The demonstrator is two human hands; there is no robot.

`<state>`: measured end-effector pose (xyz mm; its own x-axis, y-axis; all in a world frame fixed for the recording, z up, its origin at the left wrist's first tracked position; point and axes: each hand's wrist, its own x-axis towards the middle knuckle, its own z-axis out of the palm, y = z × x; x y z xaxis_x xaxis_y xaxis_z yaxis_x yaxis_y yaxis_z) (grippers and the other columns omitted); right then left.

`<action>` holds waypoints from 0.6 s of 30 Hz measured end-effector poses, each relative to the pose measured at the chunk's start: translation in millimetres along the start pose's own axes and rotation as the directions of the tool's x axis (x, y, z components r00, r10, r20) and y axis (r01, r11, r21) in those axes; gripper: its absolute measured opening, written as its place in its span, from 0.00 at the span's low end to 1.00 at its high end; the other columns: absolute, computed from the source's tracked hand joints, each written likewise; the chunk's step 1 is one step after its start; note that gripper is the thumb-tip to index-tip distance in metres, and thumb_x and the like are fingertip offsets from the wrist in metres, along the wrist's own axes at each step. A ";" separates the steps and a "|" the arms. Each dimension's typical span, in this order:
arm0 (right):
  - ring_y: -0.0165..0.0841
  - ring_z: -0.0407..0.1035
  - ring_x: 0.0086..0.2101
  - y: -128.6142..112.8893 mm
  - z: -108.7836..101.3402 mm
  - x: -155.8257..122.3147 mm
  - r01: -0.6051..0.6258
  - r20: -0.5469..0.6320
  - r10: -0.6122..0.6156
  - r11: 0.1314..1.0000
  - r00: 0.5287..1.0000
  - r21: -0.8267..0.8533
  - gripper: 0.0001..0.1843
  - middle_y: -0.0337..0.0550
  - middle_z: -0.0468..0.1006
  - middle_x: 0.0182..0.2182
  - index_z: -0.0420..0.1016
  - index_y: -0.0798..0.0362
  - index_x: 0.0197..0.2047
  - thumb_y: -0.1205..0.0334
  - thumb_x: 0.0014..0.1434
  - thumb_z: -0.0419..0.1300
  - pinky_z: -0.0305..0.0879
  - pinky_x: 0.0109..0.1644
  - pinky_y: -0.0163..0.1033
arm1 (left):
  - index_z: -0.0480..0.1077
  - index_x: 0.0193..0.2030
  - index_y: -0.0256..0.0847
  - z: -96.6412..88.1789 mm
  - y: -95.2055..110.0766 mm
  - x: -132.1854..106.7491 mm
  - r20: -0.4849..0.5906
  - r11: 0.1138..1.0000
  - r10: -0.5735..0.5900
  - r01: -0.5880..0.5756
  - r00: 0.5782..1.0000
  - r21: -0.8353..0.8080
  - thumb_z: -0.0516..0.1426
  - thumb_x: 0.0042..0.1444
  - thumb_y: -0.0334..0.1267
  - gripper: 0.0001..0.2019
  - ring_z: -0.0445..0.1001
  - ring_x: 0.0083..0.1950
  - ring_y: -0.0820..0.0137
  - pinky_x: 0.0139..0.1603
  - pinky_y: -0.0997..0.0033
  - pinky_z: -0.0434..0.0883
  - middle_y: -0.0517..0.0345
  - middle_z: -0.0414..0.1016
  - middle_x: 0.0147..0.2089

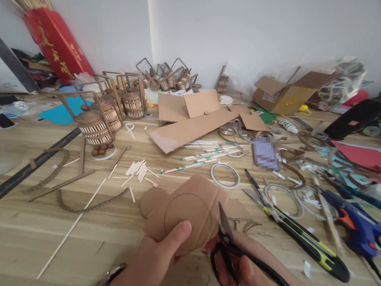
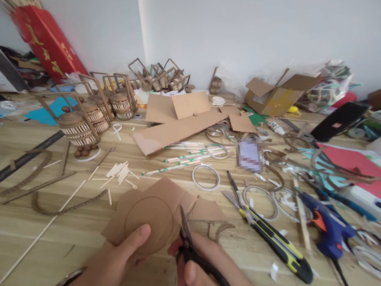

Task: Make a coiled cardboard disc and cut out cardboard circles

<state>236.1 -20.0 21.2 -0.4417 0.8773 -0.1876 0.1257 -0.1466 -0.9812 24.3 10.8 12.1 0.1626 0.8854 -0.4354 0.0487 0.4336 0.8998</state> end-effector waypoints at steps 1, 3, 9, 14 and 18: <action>0.32 0.64 0.25 0.5 -0.3 -1.1 0.006 -0.003 -0.006 1.000 1.000 -0.028 0.38 0.41 0.73 0.27 0.74 0.52 0.44 0.24 0.58 0.49 0.60 0.30 0.37 | 0.78 0.48 0.41 0.2 2.1 -0.7 0.014 1.000 -0.015 0.015 1.000 0.020 0.63 0.49 0.61 0.28 0.73 0.59 0.49 0.60 0.54 0.70 0.48 0.82 0.51; 0.35 0.67 0.27 2.3 -0.8 -3.7 0.009 -0.021 -0.010 0.998 1.000 -0.068 0.35 0.44 0.74 0.28 0.75 0.52 0.40 0.26 0.60 0.49 0.63 0.32 0.39 | 0.78 0.49 0.42 -0.1 4.5 -1.7 0.032 0.998 -0.030 0.028 0.999 0.053 0.61 0.49 0.62 0.29 0.73 0.58 0.48 0.57 0.53 0.72 0.49 0.82 0.51; 0.32 0.65 0.20 16.2 3.5 -3.8 -0.065 -0.117 0.068 0.998 0.991 0.026 0.39 0.41 0.74 0.23 0.77 0.52 0.43 0.23 0.53 0.54 0.60 0.24 0.36 | 0.79 0.48 0.42 -3.5 -0.9 -0.3 0.041 1.000 -0.001 0.000 0.999 0.023 0.61 0.51 0.61 0.27 0.71 0.62 0.49 0.64 0.51 0.67 0.50 0.81 0.54; 0.27 0.55 0.16 21.1 11.6 -1.8 -0.077 -0.210 0.092 0.994 0.973 0.079 0.38 0.35 0.68 0.17 0.74 0.54 0.38 0.24 0.55 0.53 0.54 0.22 0.33 | 0.78 0.51 0.41 -1.6 -3.2 -0.6 0.034 1.000 0.002 -0.001 0.999 -0.013 0.62 0.49 0.61 0.29 0.68 0.65 0.49 0.70 0.50 0.60 0.48 0.79 0.58; 0.24 0.46 0.15 16.8 15.9 -2.1 -0.055 -0.220 0.068 0.996 0.973 0.064 0.39 0.30 0.61 0.14 0.75 0.56 0.37 0.24 0.56 0.53 0.48 0.21 0.32 | 0.76 0.55 0.40 0.8 -2.7 1.6 -0.003 0.999 -0.018 0.018 1.000 -0.039 0.62 0.49 0.61 0.32 0.65 0.68 0.50 0.72 0.50 0.56 0.47 0.78 0.59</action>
<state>225.1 -31.6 4.4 -0.2257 0.9444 -0.2389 0.0922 -0.2235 -0.9703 25.2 11.0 9.0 0.1590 0.8778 -0.4519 0.0130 0.4558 0.8900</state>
